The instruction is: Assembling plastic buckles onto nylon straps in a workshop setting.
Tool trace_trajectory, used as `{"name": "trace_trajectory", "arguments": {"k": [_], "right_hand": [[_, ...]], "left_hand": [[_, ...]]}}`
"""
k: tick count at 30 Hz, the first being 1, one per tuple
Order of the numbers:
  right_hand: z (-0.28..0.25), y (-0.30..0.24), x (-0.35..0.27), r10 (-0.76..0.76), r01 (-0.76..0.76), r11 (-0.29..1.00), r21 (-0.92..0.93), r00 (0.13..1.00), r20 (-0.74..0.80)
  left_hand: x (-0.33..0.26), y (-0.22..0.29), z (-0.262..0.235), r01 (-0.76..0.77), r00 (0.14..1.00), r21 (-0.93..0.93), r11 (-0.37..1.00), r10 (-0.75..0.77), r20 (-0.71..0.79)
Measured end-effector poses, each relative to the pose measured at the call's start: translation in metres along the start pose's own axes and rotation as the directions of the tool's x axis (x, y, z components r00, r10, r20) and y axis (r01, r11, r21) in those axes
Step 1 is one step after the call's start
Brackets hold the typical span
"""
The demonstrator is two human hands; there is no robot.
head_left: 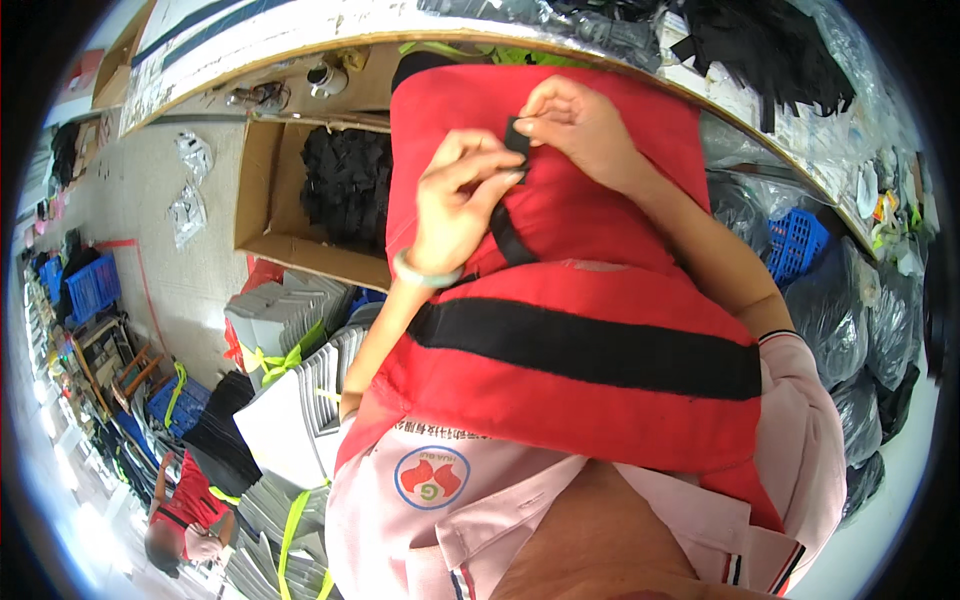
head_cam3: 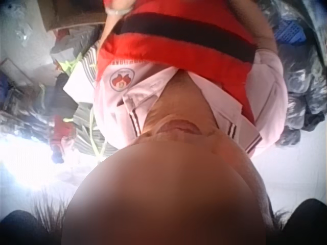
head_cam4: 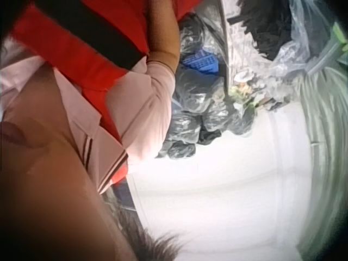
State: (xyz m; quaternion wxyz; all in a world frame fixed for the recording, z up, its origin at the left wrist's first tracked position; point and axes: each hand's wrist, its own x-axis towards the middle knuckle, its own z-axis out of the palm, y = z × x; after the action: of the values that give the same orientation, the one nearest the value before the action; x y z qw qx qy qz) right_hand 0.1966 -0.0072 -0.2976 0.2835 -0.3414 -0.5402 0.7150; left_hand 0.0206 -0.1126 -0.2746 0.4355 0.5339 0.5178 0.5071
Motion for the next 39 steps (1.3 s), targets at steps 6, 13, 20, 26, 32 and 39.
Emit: {"name": "trace_trajectory", "arguments": {"k": [6, 13, 20, 26, 32, 39], "right_hand": [[0.021, 0.004, 0.003, 0.094, -0.062, 0.989, -0.132, 0.963, 0.251], [-0.013, 0.028, 0.007, 0.218, -0.166, 0.960, -0.227, 0.948, 0.231], [-0.008, 0.019, 0.002, 0.154, -0.044, 0.922, -0.384, 0.953, 0.262], [-0.025, 0.023, 0.003, 0.165, -0.090, 0.936, -0.340, 0.966, 0.200], [-0.024, 0.030, 0.005, 0.156, -0.051, 0.916, -0.398, 0.959, 0.235], [-0.024, 0.032, 0.010, 0.133, -0.033, 0.928, -0.370, 0.959, 0.249]], "left_hand": [[-0.034, 0.019, -0.086, 0.206, 0.970, 0.427, 0.880, -0.242, 0.033], [0.035, 0.027, -0.058, 0.186, 0.979, 0.320, 0.929, -0.149, -0.136], [0.196, 0.030, 0.044, -0.311, 0.942, 0.784, 0.537, 0.284, 0.179], [0.248, -0.012, 0.073, -0.364, 0.926, 0.847, 0.388, 0.251, 0.283], [0.293, -0.025, 0.061, -0.292, 0.951, 0.648, 0.703, 0.288, 0.116], [0.331, -0.031, 0.027, 0.472, 0.882, -0.594, 0.652, -0.350, 0.316]]}}
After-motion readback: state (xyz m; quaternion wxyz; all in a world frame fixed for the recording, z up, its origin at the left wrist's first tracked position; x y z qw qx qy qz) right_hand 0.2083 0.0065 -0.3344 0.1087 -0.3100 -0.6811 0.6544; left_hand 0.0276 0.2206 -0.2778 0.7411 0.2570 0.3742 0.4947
